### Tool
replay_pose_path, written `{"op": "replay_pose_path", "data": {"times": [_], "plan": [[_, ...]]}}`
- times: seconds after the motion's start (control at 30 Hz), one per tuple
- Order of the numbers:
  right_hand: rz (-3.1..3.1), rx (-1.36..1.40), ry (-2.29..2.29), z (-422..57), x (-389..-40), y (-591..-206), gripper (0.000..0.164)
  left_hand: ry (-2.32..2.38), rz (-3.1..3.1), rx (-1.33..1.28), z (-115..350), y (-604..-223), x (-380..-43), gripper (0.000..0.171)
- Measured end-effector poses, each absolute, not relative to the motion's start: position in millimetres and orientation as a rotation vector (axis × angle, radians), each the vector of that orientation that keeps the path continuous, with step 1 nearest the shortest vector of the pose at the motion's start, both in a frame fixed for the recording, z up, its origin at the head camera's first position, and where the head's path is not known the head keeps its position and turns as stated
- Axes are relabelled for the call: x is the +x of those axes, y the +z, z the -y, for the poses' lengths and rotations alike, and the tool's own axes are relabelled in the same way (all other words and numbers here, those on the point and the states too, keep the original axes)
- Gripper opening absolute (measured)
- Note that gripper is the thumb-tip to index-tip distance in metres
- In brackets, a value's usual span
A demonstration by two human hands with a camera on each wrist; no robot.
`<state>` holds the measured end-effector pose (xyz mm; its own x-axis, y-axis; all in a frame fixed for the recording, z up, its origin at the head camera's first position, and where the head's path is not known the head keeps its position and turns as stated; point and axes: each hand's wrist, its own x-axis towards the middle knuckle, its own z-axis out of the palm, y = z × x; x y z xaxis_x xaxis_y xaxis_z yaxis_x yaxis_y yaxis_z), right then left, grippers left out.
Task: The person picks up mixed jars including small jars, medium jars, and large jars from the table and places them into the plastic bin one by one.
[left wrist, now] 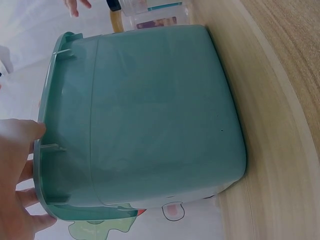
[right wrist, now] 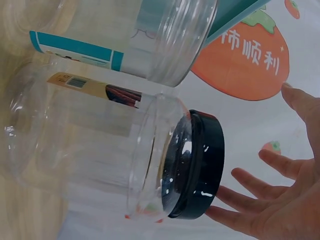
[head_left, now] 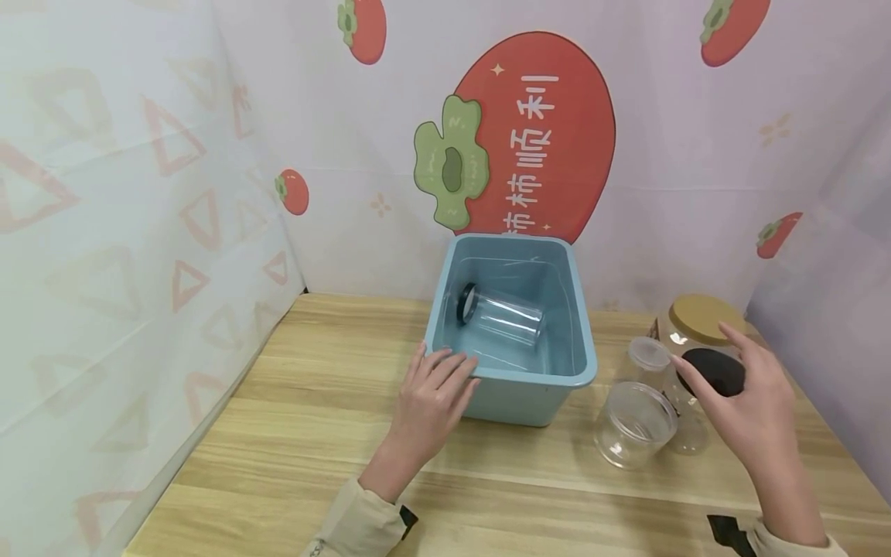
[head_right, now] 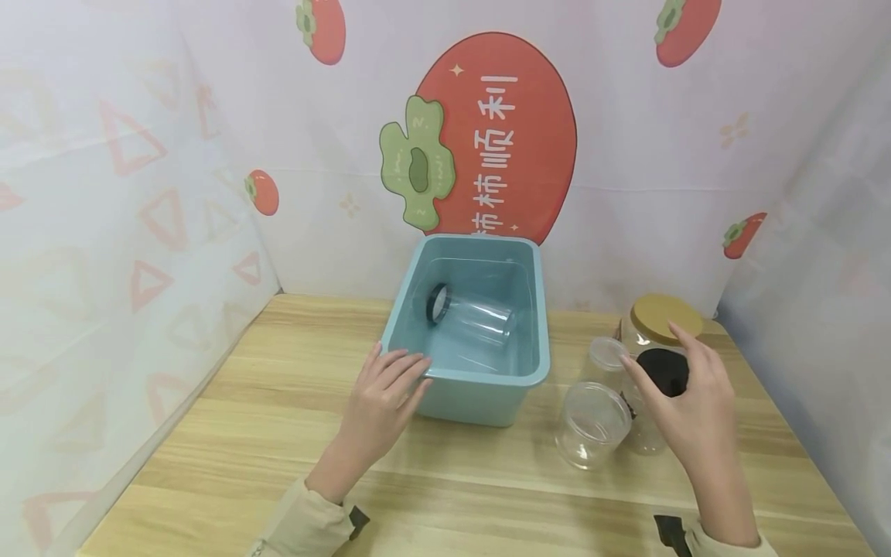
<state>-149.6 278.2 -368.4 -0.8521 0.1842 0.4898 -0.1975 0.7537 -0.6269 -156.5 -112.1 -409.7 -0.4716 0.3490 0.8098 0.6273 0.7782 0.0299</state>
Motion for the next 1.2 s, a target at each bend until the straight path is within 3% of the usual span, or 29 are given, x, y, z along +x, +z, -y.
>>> {"op": "replay_pose_path", "data": {"times": [0.5, 1.2], "plan": [[2.427, 0.010, 0.933, -290.2, -148.5, -378.9, 0.079, -0.441, 2.117, -0.727, 111.6, -410.9, -155.4, 0.023], [2.553, -0.052, 0.882, -306.0, -158.4, -399.7, 0.088, -0.437, 2.105, -0.725, 111.6, -411.2, -156.3, 0.028]]}}
